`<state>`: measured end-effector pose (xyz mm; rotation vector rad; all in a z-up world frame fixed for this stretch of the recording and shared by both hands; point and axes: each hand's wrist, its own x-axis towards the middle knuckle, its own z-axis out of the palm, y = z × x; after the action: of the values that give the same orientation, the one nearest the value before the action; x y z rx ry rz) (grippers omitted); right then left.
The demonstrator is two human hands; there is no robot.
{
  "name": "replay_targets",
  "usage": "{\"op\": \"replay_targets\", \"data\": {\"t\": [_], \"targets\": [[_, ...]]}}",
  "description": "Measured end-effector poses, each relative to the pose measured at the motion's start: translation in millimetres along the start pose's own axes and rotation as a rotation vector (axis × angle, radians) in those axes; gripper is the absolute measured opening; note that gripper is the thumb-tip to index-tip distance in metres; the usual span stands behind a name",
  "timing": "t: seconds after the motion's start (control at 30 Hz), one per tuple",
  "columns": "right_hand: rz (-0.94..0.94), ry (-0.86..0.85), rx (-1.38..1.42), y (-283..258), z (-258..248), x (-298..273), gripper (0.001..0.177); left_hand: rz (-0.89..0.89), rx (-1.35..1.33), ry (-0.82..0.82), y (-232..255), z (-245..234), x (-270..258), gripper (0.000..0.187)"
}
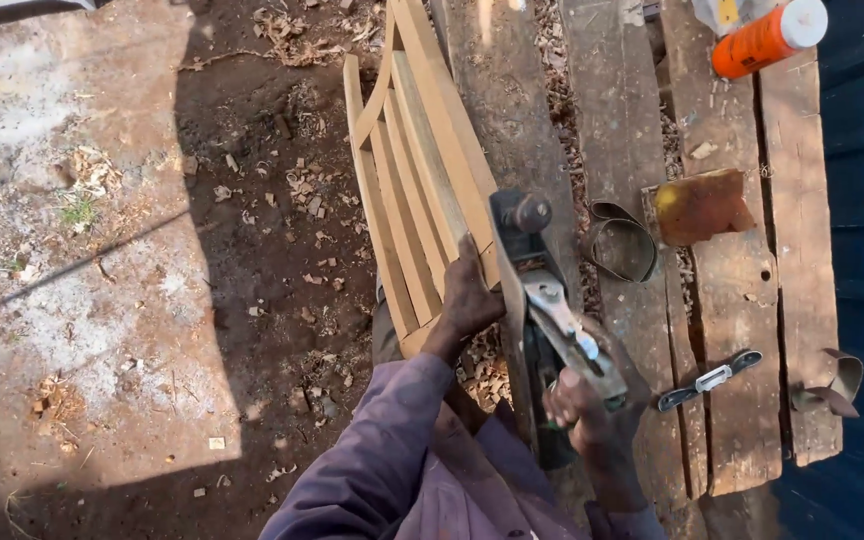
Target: Shaping and smoothing the wooden components of a chair back using a hand plane and a spokeshave on a workbench.
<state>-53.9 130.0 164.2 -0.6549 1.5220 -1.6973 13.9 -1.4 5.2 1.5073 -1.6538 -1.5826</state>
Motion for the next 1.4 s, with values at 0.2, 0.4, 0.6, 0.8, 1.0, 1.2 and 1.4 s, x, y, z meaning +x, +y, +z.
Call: {"op": "replay_targets", "data": {"t": [0.2,0.4,0.6,0.8,1.0,1.2,1.4], "targets": [[0.015,0.018,-0.028,47.3,-17.9,-19.3,0.051,0.021,0.026,-0.004,0.7,-2.8,-1.7,0.1],[0.015,-0.061,-0.011,38.0,-15.8,39.6,0.05,-0.001,0.07,-0.043,-1.7,-1.8,-0.5,0.108],[-0.013,-0.117,-0.189,27.5,-38.8,-36.7,0.047,0.147,-0.099,0.015,-11.9,4.6,4.3,0.075],[0.163,-0.035,-0.041,10.7,7.1,64.5,0.035,0.118,0.078,-0.007,-13.0,1.6,6.7,0.095],[0.14,-0.003,-0.197,-5.7,-9.1,-40.2,0.056,0.177,-0.037,-0.012,-21.3,10.3,8.0,0.078],[0.126,-0.116,-0.068,16.7,-42.0,37.8,0.047,0.034,0.107,-0.073,6.5,-6.9,2.9,0.114],[0.113,0.066,-0.076,20.5,-54.5,-56.0,0.055,-0.379,-0.445,-0.112,123.7,-84.5,-39.7,0.09]]}}
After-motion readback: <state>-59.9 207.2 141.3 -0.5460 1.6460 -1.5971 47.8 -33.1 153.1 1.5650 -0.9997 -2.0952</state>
